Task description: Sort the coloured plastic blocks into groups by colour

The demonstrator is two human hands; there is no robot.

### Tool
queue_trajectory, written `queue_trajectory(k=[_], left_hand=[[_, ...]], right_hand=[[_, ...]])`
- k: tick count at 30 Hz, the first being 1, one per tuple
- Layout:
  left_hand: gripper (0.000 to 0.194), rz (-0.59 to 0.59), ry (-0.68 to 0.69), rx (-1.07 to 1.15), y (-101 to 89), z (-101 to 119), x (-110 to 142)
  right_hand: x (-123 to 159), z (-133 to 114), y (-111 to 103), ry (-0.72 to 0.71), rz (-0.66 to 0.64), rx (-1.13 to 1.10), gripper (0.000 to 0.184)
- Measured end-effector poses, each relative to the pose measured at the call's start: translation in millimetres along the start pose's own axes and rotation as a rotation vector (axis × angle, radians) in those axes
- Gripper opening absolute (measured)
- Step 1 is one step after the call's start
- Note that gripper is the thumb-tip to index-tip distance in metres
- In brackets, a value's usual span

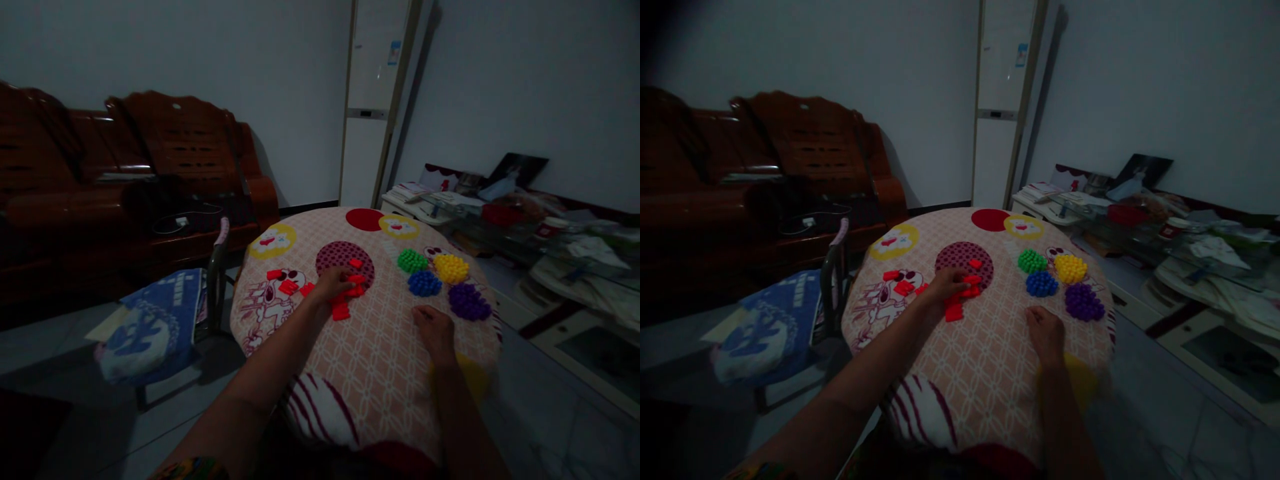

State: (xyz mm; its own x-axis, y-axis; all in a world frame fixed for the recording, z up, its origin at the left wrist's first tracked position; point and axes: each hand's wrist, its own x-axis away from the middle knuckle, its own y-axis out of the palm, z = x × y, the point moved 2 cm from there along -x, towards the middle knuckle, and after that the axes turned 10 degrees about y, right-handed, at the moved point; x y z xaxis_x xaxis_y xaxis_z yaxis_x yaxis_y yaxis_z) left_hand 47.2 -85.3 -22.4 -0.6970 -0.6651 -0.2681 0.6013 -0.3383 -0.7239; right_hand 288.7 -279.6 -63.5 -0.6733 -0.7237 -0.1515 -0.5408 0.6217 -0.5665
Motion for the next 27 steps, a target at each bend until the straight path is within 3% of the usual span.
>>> queue_trajectory(k=[6,9,13,19,23,27], left_hand=[[0.028,0.041,0.131,0.191,15.9,18.5,-2.4],[0.020,0.033,0.124,0.160,22.5,29.0,-2.3],[0.024,0.091,0.192,-0.004,24.7,38.1,-3.6],[0.014,-0.039,0.219,-0.079,39.3,41.1,-9.9],[0.006,0.091,0.230,-0.037,46.5,59.0,-7.0],[0.007,0.156,0.217,0.177,52.0,78.5,-3.5]], right_hand=[[2.2,-5.9,-0.6,0.004,0.015,0.004,0.037],[3.9,-7.8,1.7,-0.006,0.014,-0.042,0.038],[6.0,-10.3,7.9,-0.045,-0.035,-0.098,0.036],[5.9,-10.3,12.1,-0.061,-0.051,-0.078,0.034],[6.3,-10.3,12.4,-0.076,-0.041,-0.073,0.034],[8.9,-15.1,14.3,-0.120,-0.115,-0.103,0.035]])
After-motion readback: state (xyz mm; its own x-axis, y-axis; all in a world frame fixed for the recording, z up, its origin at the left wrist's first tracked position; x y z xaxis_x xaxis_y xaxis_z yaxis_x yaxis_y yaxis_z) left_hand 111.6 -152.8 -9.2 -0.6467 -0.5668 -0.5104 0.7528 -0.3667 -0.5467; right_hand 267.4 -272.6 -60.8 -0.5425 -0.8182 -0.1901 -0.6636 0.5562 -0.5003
